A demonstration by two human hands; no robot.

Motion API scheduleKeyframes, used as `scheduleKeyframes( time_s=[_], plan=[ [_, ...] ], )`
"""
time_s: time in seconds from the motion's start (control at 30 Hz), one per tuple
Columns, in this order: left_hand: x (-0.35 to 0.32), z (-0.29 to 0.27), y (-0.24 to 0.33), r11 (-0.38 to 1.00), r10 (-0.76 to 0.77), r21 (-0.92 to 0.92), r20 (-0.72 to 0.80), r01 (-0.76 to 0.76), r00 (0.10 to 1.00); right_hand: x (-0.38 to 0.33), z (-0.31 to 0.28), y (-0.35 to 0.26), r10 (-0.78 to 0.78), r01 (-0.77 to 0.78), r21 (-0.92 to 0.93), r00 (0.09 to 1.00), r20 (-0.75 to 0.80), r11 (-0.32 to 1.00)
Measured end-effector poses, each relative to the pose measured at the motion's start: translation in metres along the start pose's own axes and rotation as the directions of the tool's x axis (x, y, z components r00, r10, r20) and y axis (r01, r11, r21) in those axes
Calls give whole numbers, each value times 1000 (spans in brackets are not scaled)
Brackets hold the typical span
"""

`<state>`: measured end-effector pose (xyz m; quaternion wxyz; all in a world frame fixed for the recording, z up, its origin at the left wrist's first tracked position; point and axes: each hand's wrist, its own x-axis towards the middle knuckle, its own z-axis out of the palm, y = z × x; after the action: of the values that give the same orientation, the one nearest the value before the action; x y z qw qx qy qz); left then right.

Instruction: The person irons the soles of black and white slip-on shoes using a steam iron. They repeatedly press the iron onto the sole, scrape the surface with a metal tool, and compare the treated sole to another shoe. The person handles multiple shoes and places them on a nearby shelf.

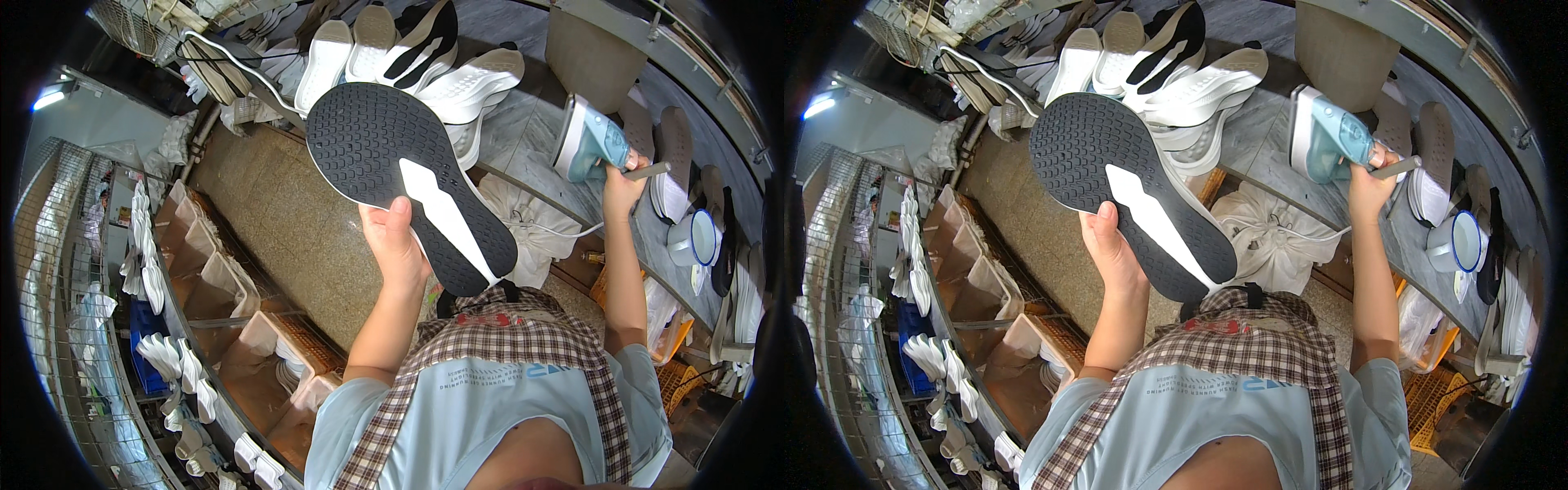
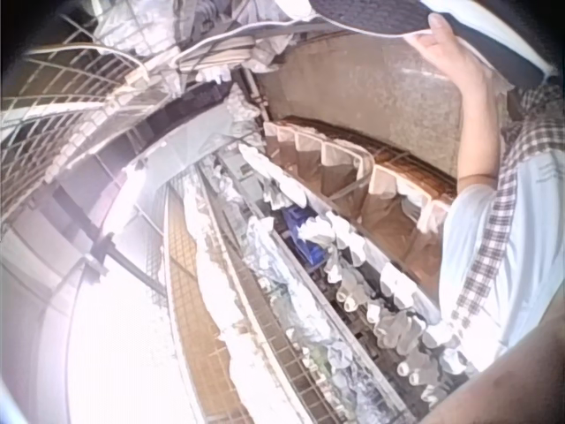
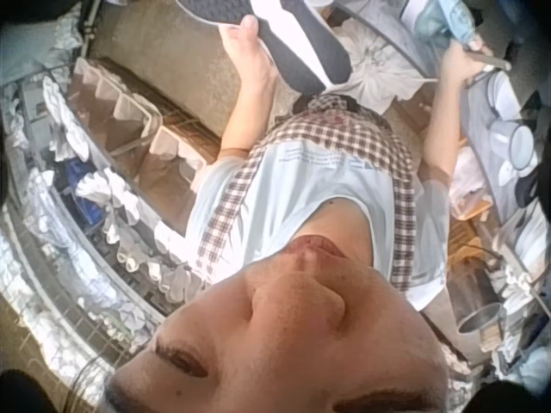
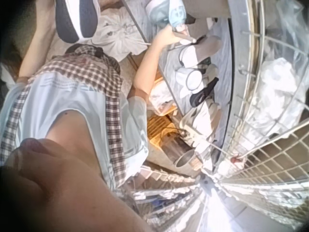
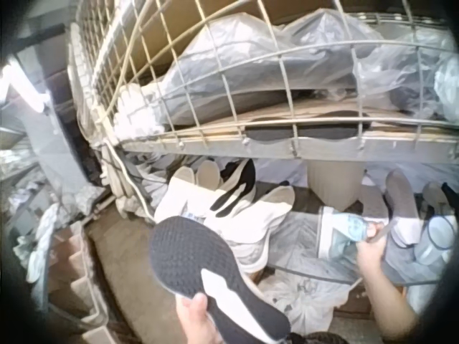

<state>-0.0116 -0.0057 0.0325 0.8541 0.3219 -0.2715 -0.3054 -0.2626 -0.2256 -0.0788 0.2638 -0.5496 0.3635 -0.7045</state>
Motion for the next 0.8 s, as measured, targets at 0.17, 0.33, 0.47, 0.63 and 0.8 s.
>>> scheduleKeyframes(
  time_s=[0.17, 0.33, 0.47, 0.63, 0.8],
  plan=[
    [-1, 7, -5, 989, -19, 146, 3, 19, 1000, 0, 1, 19, -3, 6, 26, 989, -147, 1000],
    [-2, 9, -6, 990, -22, 142, 12, 20, 1000, -13, -6, 19, 85, -85, -40, 996, -3, 996],
    [-3, 10, -8, 989, -8, 147, 30, 3, 1000, -15, -12, 21, 105, -109, -96, 993, -51, 989],
    [-1, 11, -9, 987, -21, 158, 37, 15, 999, -29, -23, 6, 0, -17, -273, 998, -62, 962],
    [-1, 6, -10, 996, -30, 80, 57, 25, 998, -66, -31, -65, 200, -202, -225, 979, -31, 953]
  ],
)
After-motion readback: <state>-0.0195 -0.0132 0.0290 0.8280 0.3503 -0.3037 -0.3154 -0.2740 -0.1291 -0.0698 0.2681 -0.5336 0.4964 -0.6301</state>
